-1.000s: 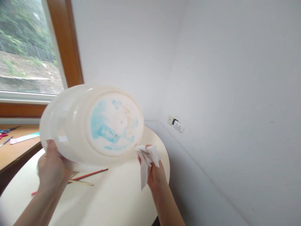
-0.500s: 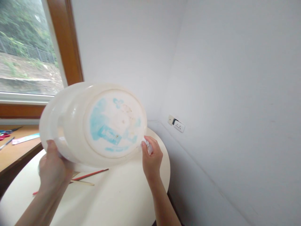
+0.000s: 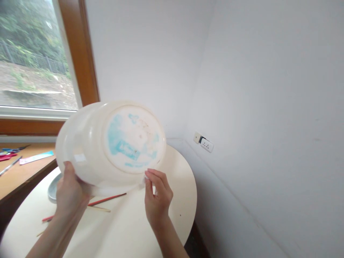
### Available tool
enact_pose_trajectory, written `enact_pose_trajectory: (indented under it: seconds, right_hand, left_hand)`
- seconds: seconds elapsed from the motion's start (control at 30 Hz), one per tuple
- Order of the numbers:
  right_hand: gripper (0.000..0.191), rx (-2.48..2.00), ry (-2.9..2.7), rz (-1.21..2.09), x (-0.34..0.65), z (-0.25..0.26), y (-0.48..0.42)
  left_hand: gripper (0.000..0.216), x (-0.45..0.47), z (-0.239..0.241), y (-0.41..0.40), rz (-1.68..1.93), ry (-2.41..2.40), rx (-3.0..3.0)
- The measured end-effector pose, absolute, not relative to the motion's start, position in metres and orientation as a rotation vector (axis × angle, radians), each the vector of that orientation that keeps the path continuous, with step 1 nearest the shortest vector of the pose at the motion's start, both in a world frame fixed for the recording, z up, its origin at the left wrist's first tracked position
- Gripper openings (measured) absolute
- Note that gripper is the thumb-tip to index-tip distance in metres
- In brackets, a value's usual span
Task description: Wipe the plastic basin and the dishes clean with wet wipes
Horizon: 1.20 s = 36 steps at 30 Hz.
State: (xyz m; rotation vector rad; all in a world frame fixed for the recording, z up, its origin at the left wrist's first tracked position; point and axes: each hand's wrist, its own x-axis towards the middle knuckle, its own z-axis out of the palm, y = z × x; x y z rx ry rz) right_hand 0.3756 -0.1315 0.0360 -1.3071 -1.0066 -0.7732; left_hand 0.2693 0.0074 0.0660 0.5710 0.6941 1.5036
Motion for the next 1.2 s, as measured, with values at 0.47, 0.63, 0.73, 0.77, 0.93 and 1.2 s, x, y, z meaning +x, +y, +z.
enact_pose_trajectory:
  seconds: [0.47,0.63,0.73,0.77,0.93,1.2]
  right_hand:
    - [0.014,-1.302,-0.875,-0.892,0.415,0.049,-0.121]
    - [0.021,-1.167,-0.924,-0.776,0.375,0.043,-0.116]
    - [0.018,-1.107,-0.86,-0.563,0.366,0.045,-0.115]
    - [0.015,-1.089,-0.806,-0.448,0.366,0.046,-0.115]
    - [0.018,-0.937,-0.582,0.007,0.38,0.046,-0.123]
    - [0.014,-0.828,-0.387,-0.277,0.438,0.078,-0.136]
  left_hand:
    - [0.026,0.271,0.06,0.003,1.417,0.598,0.55]
    - [0.029,0.279,0.054,0.004,1.425,0.616,0.538]
    - [0.032,0.281,0.052,0.005,1.429,0.647,0.538]
    - [0.033,0.28,0.052,0.006,1.426,0.656,0.542]
    - [0.032,0.276,0.05,0.01,1.394,0.682,0.557]
    - [0.029,0.274,0.049,0.009,1.289,0.626,0.52]
